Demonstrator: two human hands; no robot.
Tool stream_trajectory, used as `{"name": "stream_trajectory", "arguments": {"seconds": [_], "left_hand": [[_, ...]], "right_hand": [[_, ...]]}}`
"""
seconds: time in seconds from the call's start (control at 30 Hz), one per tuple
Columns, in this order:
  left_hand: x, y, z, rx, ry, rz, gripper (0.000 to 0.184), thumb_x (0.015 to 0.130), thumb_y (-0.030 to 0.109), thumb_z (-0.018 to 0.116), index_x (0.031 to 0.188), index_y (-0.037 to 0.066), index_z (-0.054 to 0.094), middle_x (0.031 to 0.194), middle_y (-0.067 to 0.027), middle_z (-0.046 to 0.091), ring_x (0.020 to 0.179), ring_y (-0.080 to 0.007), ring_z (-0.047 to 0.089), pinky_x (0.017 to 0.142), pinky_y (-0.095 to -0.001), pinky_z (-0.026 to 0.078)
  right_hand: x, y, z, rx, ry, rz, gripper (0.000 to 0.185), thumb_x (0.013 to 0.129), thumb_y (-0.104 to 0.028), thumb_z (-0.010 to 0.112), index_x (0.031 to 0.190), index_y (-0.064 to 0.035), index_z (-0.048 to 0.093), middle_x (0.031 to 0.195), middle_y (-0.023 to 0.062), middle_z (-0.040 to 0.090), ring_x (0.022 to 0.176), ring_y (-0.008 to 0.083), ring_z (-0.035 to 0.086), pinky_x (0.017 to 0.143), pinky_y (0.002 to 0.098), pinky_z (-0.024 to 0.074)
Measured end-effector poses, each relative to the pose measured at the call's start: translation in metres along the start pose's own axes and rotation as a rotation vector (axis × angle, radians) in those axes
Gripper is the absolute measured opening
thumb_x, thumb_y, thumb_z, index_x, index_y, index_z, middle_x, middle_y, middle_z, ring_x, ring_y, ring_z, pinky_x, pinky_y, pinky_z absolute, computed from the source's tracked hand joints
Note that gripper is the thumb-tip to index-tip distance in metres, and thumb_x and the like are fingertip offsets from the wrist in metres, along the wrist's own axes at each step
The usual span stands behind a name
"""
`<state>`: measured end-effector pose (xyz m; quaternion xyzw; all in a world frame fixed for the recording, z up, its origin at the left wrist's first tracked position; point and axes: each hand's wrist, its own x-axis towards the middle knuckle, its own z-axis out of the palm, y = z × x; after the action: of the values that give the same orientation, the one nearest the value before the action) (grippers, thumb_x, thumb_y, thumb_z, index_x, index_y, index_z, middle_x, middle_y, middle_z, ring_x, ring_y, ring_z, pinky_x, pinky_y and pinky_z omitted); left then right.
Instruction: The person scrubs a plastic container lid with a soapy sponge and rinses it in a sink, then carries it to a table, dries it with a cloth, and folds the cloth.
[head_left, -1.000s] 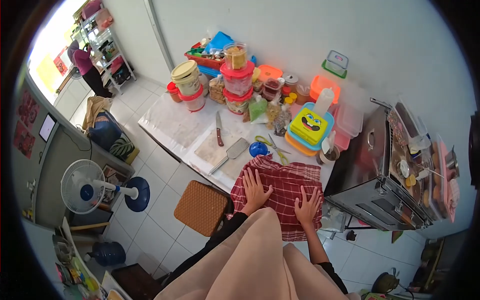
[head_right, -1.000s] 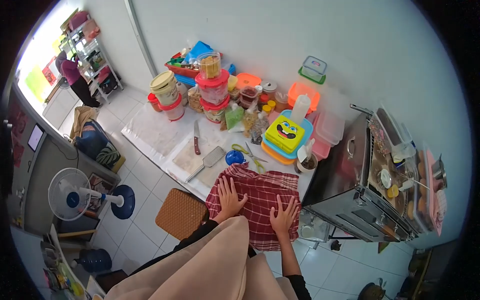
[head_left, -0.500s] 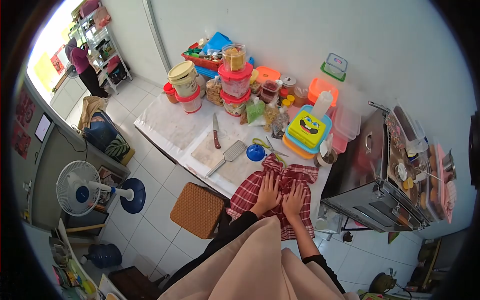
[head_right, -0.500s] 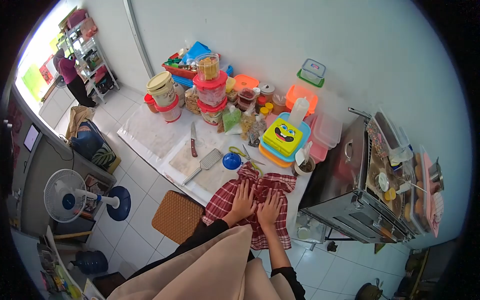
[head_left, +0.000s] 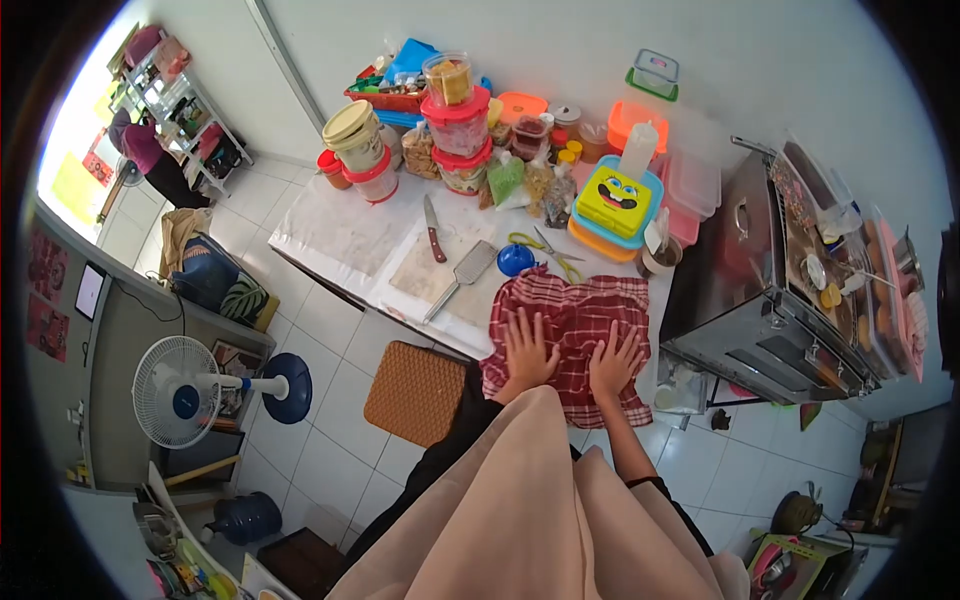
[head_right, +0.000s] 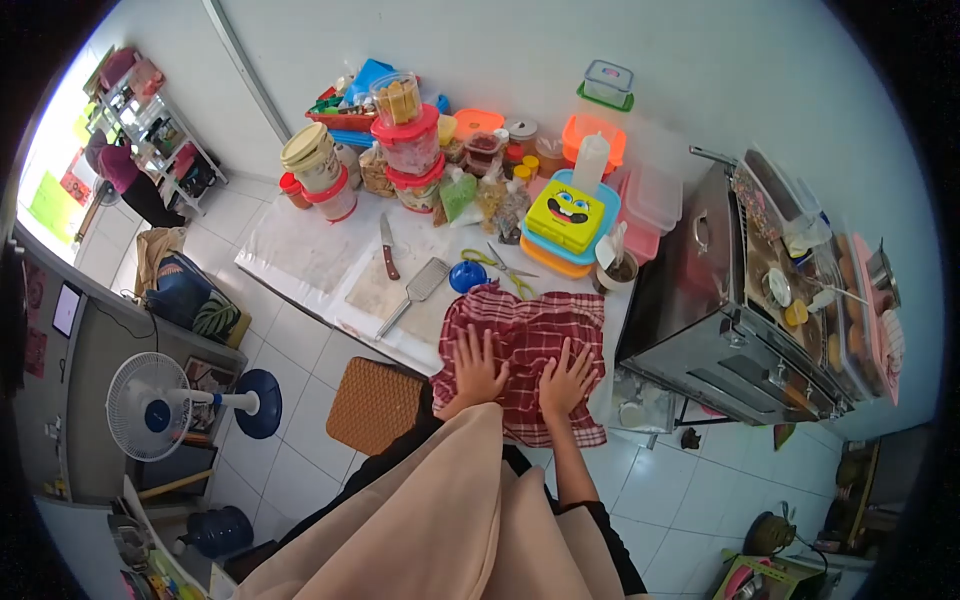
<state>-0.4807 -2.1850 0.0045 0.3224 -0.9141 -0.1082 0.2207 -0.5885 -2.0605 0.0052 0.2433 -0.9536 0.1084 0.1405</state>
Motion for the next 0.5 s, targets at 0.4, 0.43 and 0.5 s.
{"name": "stream_trajectory", "arguments": {"seconds": [0.4,0.43,0.5], "left_hand": [[0.002,-0.051,-0.037,-0.083,-0.341,0.545,0.073,0.078,0.055,0.05,0.139,0.019,0.031,0.147,-0.0118,0.021,0.135,-0.0295,0.019,0.108,-0.0489,0.015],[0.0,-0.059,-0.043,-0.055,-0.285,0.482,0.075,0.078,0.056,0.05,0.139,0.018,0.031,0.147,-0.0127,0.021,0.135,-0.0307,0.019,0.107,-0.0494,0.015],[-0.004,-0.055,-0.041,-0.036,-0.237,0.435,0.076,0.077,0.056,0.051,0.139,0.017,0.031,0.146,-0.0136,0.021,0.135,-0.0319,0.019,0.107,-0.0499,0.016]], "right_hand": [[-0.021,0.043,-0.041,0.202,-0.24,-0.505,0.051,0.089,-0.029,0.045,0.137,-0.0143,0.035,0.14,0.0186,0.029,0.13,0.0353,0.026,0.108,0.0492,0.0149],[-0.025,0.05,-0.046,0.18,-0.208,-0.423,0.051,0.088,-0.031,0.046,0.137,-0.0181,0.037,0.141,0.0181,0.029,0.13,0.036,0.027,0.107,0.0505,0.0148],[-0.035,0.046,-0.044,0.17,-0.179,-0.341,0.052,0.088,-0.032,0.046,0.137,-0.0178,0.036,0.141,0.0181,0.029,0.13,0.0364,0.027,0.107,0.0511,0.0155]]}}
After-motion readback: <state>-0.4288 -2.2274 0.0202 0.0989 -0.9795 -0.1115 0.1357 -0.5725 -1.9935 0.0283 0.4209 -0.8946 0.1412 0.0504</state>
